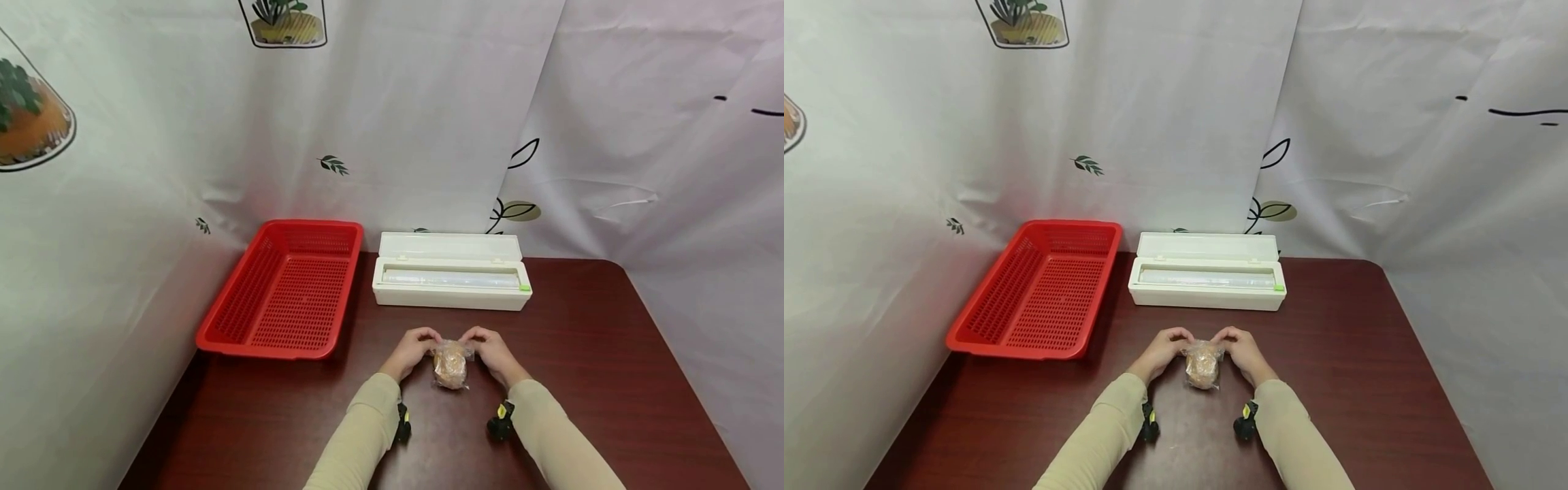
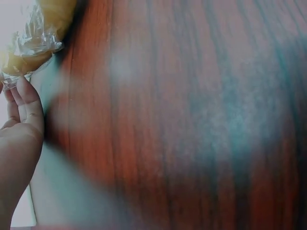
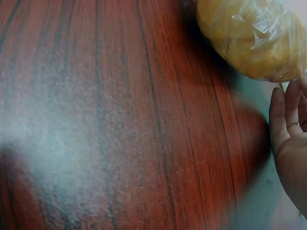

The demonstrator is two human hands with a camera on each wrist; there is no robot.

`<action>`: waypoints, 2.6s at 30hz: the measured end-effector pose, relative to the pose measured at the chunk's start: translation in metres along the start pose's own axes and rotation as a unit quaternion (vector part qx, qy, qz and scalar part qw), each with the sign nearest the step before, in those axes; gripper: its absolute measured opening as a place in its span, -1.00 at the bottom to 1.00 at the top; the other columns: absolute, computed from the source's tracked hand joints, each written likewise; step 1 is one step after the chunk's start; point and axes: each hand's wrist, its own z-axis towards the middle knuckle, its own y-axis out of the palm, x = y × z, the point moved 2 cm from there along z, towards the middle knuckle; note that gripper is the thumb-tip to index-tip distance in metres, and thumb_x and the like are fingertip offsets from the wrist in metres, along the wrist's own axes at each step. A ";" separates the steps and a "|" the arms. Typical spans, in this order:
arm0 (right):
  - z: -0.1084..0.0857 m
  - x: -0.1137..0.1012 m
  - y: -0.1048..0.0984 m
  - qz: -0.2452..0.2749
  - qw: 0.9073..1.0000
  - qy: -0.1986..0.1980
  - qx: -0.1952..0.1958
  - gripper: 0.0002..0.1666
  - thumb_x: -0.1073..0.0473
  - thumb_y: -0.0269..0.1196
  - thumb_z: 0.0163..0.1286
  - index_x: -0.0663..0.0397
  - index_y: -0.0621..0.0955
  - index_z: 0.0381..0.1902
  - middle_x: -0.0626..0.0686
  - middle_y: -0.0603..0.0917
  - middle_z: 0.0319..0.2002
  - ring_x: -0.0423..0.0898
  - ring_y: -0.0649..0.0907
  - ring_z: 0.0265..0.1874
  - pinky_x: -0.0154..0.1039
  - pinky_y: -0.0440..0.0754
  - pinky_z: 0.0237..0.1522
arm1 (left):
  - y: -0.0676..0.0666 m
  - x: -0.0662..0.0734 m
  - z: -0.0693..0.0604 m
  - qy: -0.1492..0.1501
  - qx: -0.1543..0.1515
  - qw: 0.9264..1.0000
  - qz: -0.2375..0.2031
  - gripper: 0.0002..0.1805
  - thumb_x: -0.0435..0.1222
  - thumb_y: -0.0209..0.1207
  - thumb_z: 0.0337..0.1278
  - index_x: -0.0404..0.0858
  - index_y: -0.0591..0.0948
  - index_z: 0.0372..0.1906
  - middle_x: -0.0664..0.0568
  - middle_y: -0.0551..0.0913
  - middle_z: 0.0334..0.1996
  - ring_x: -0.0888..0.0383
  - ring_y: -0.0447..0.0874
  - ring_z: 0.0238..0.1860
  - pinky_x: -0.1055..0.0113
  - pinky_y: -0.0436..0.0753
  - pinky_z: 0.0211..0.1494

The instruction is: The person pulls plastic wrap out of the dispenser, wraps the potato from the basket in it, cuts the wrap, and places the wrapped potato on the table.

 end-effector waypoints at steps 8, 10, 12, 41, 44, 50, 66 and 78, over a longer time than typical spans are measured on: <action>-0.001 0.003 0.001 -0.037 0.998 -0.042 0.029 -0.86 0.59 0.09 0.10 0.43 0.58 -0.47 0.04 0.56 -0.42 -0.17 0.51 -0.33 -0.34 0.47 -0.27 | 0.001 0.016 -0.002 -0.040 -0.025 0.995 0.088 -0.52 -0.12 -0.18 0.25 -0.41 0.62 -0.36 0.05 0.56 -0.46 0.20 0.37 -0.54 0.37 0.36 -0.52; -0.003 0.003 0.002 -0.040 0.997 -0.055 0.043 -0.83 0.60 0.07 0.09 0.42 0.59 -0.50 0.06 0.57 -0.41 -0.19 0.52 -0.33 -0.36 0.47 -0.27 | 0.000 0.021 -0.004 -0.042 -0.043 0.992 0.113 -0.42 0.05 -0.19 0.29 -0.36 0.61 -0.34 0.07 0.55 -0.44 0.22 0.40 -0.47 0.34 0.40 -0.45; -0.008 -0.006 0.006 -0.052 0.995 -0.066 0.054 -0.82 0.62 0.07 0.09 0.43 0.60 -0.51 0.12 0.57 -0.41 -0.18 0.52 -0.34 -0.37 0.47 -0.26 | -0.001 0.034 -0.014 -0.039 -0.065 0.988 0.134 -0.43 0.10 -0.14 0.29 -0.34 0.58 -0.31 0.05 0.54 -0.41 0.15 0.46 -0.38 0.23 0.47 -0.31; -0.017 -0.017 0.001 -0.122 0.992 0.030 -0.024 -0.39 -0.07 0.14 0.33 0.27 0.37 0.15 0.15 0.47 -0.32 -0.13 0.46 -0.49 -0.24 0.46 -0.46 | 0.004 0.019 -0.030 0.019 -0.072 0.963 0.257 -0.66 -0.12 0.30 -0.03 -0.12 0.40 -0.23 0.03 0.32 -0.31 0.13 0.29 -0.24 0.25 0.36 -0.23; -0.021 -0.016 0.003 -0.169 0.984 0.034 -0.040 -0.33 -0.07 0.23 0.26 0.28 0.34 0.12 0.07 0.40 -0.45 -0.12 0.42 -0.57 -0.26 0.41 -0.53 | 0.005 0.018 -0.031 0.021 -0.073 0.967 0.245 -0.66 -0.15 0.29 0.00 -0.14 0.39 -0.22 0.02 0.30 -0.32 0.13 0.29 -0.26 0.27 0.34 -0.25; -0.024 -0.004 0.002 -0.227 0.973 0.009 -0.028 -0.28 -0.07 0.35 0.13 0.24 0.34 0.07 0.03 0.39 -0.51 -0.16 0.37 -0.65 -0.31 0.36 -0.60 | 0.003 0.015 -0.033 0.044 -0.077 0.972 0.218 -0.67 -0.21 0.31 0.02 -0.19 0.42 -0.20 0.02 0.33 -0.33 0.16 0.31 -0.30 0.32 0.36 -0.25; -0.035 -0.042 -0.007 -0.221 0.962 -0.125 -0.103 -0.83 0.19 0.34 0.15 0.09 0.54 -0.44 -0.06 0.50 -0.56 -0.21 0.47 -0.57 -0.34 0.45 -0.54 | 0.002 0.035 -0.041 0.208 0.002 0.946 0.250 -0.82 -0.21 0.25 0.09 -0.21 0.53 -0.29 0.05 0.47 -0.41 0.22 0.39 -0.34 0.40 0.43 -0.25; -0.045 -0.047 0.015 -0.225 0.954 -0.099 -0.170 -0.92 0.38 0.26 0.18 0.28 0.54 -0.39 0.00 0.49 -0.58 -0.22 0.45 -0.60 -0.37 0.42 -0.57 | 0.007 0.027 -0.039 0.099 -0.081 0.961 0.244 -0.86 -0.48 0.16 -0.08 -0.28 0.52 -0.34 0.11 0.43 -0.47 0.29 0.37 -0.42 0.46 0.42 -0.33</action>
